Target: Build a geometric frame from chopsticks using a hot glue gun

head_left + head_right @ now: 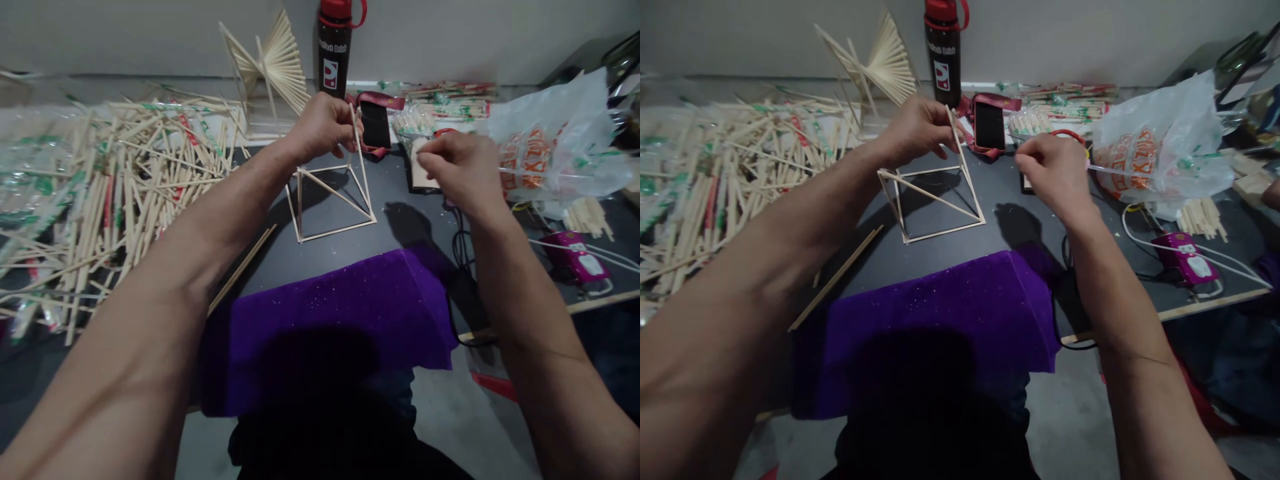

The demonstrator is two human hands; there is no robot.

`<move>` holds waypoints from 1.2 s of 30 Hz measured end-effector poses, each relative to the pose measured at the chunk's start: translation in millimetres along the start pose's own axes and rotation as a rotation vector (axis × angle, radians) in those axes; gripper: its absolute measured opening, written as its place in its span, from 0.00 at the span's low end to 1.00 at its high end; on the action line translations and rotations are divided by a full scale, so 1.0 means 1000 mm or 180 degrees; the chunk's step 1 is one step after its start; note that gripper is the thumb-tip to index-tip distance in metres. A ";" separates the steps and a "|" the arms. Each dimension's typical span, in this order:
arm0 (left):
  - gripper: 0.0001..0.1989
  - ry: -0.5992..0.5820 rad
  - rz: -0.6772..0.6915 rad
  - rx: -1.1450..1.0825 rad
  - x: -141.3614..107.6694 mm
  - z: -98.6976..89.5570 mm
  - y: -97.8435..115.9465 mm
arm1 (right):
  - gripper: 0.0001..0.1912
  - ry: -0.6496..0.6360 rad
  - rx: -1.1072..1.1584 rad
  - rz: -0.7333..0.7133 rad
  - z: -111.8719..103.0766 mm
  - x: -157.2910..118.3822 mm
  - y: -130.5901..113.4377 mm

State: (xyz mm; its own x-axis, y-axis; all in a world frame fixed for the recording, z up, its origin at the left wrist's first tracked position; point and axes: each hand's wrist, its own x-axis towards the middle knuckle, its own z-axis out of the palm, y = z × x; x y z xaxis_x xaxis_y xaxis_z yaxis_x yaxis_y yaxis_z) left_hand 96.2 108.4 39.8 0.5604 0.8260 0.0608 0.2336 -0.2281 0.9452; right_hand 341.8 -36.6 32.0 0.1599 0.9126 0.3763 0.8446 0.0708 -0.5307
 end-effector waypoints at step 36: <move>0.08 0.0151 -0.0030 0.0216 0.006 -0.004 -0.007 | 0.05 -0.0169 0.0971 0.0159 0.087 0.029 -0.057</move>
State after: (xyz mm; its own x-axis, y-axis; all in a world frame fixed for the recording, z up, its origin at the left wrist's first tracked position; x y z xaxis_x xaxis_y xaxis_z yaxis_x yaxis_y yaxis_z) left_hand 94.6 116.8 34.4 0.5199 0.8514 0.0686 0.2930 -0.2532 0.9220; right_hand 253.6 21.0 7.1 0.1635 0.9372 0.3080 0.6429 0.1356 -0.7539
